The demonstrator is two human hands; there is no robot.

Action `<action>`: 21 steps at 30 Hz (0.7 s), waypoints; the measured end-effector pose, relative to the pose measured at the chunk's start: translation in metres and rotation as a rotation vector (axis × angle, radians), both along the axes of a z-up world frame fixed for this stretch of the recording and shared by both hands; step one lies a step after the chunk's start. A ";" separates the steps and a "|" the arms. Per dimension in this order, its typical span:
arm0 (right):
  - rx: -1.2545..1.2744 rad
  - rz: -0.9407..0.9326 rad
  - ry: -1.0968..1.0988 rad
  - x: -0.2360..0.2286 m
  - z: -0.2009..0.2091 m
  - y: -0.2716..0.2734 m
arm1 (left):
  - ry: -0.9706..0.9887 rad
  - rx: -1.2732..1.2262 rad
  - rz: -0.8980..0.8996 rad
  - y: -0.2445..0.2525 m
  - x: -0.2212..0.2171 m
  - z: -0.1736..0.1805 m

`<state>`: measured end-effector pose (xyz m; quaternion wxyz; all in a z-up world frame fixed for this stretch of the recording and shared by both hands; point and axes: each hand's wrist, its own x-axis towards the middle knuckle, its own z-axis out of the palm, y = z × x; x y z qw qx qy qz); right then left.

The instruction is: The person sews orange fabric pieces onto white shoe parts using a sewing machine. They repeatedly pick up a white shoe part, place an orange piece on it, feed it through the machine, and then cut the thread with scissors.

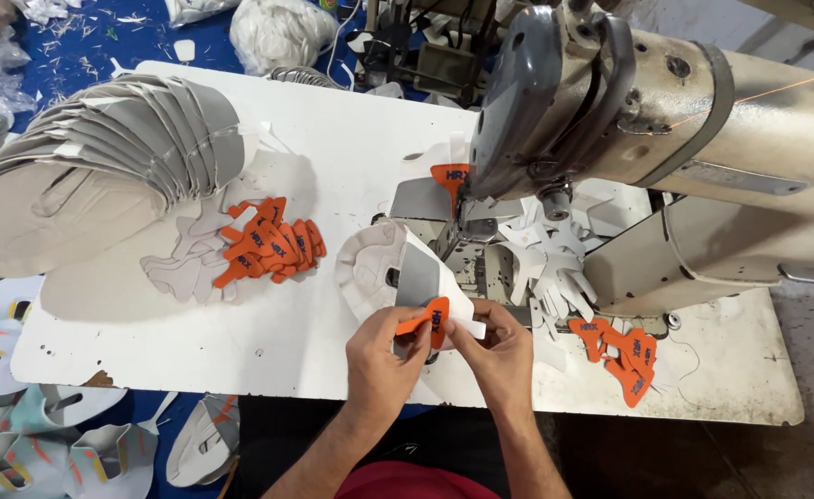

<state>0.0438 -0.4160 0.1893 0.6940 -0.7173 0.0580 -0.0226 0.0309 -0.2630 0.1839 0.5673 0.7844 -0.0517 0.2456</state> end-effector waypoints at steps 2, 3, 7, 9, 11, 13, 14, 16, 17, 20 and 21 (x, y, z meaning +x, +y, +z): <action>-0.030 -0.015 -0.012 -0.001 -0.003 0.003 | -0.017 0.015 0.012 -0.001 -0.002 -0.001; -0.059 -0.033 -0.025 -0.001 -0.004 0.004 | -0.036 0.033 0.022 -0.001 -0.002 -0.001; 0.024 -0.020 -0.026 -0.004 -0.007 0.008 | -0.155 0.211 0.219 -0.003 -0.002 0.015; 0.000 -0.014 -0.036 -0.006 -0.011 0.008 | 0.586 -0.715 -0.086 -0.001 0.003 -0.016; -0.035 -0.012 -0.044 -0.009 -0.015 0.011 | 0.591 -0.775 -0.181 0.002 -0.002 -0.023; -0.070 -0.011 -0.056 -0.011 -0.021 0.010 | 0.590 -0.834 -0.278 0.008 -0.005 -0.019; -0.042 0.013 -0.034 -0.012 -0.026 0.008 | 0.527 -0.746 -0.253 0.013 -0.007 -0.013; -0.013 0.036 -0.013 -0.012 -0.030 -0.003 | 0.463 -0.657 -0.229 0.028 -0.008 -0.003; 0.083 0.191 -0.062 -0.011 -0.028 -0.011 | 0.480 -0.565 -0.254 0.038 -0.007 0.000; -0.074 0.346 -0.300 -0.011 0.007 -0.029 | 0.497 -0.396 -0.413 0.059 -0.007 0.039; -0.325 0.341 -0.481 -0.013 0.024 -0.034 | 0.503 -0.316 -0.543 0.064 -0.008 0.057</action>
